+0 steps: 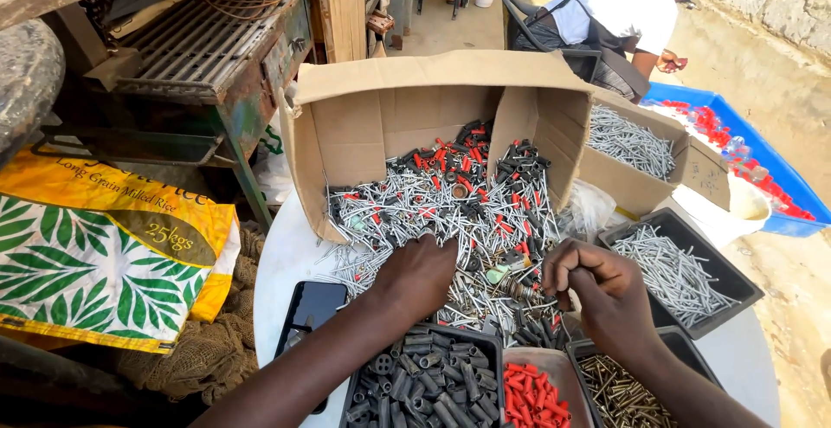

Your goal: Sorting metal nails and plastic wall plugs from a bulk container into separate bins

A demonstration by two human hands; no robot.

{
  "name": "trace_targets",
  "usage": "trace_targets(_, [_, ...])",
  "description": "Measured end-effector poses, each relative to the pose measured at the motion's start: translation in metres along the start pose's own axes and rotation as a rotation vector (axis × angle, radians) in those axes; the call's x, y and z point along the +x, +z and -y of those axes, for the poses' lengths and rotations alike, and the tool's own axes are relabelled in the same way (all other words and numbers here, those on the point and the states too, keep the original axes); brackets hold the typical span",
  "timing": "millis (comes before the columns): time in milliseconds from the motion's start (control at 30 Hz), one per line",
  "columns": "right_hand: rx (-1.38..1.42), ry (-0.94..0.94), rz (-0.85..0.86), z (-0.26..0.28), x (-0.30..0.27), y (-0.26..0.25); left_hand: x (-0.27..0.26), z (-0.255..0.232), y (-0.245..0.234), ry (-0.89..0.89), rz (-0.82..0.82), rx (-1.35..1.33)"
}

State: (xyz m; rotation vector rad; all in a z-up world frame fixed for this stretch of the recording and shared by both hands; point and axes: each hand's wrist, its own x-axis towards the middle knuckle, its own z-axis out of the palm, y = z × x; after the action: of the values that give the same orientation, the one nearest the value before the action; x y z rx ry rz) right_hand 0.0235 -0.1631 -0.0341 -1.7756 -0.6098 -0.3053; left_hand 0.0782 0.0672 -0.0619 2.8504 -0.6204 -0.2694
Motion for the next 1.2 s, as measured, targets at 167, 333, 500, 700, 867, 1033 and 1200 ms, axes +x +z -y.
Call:
trace_targets(167, [0.007,0.016,0.004,-0.002,0.000,0.000,-0.001,-0.001,-0.007,-0.059,0.053,-0.038])
trace_targets(333, [-0.001,0.012,0.019,-0.004,0.002,0.000,0.005,0.022,-0.001,-0.027,-0.027,-0.099])
trace_targets(500, [-0.128,0.111,0.060,-0.006,0.012,0.005,0.020,0.047,0.012,0.056,-0.144,-0.232])
trace_targets(700, [-0.603,0.000,0.323,-0.027,0.037,0.037,0.018,0.046,0.029,0.074,-0.259,-0.207])
trace_targets(867, [-0.579,0.001,0.323,-0.022,0.042,0.059,0.011,0.022,0.020,0.103,-0.253,-0.064])
trace_targets(1033, [-0.631,0.020,0.310,-0.032,0.040,0.054,0.017,0.018,0.019,0.127,-0.225,-0.050])
trace_targets(1200, [-0.552,0.120,0.180,-0.043,0.046,0.045,0.018,0.026,0.018,0.080,-0.185,-0.181])
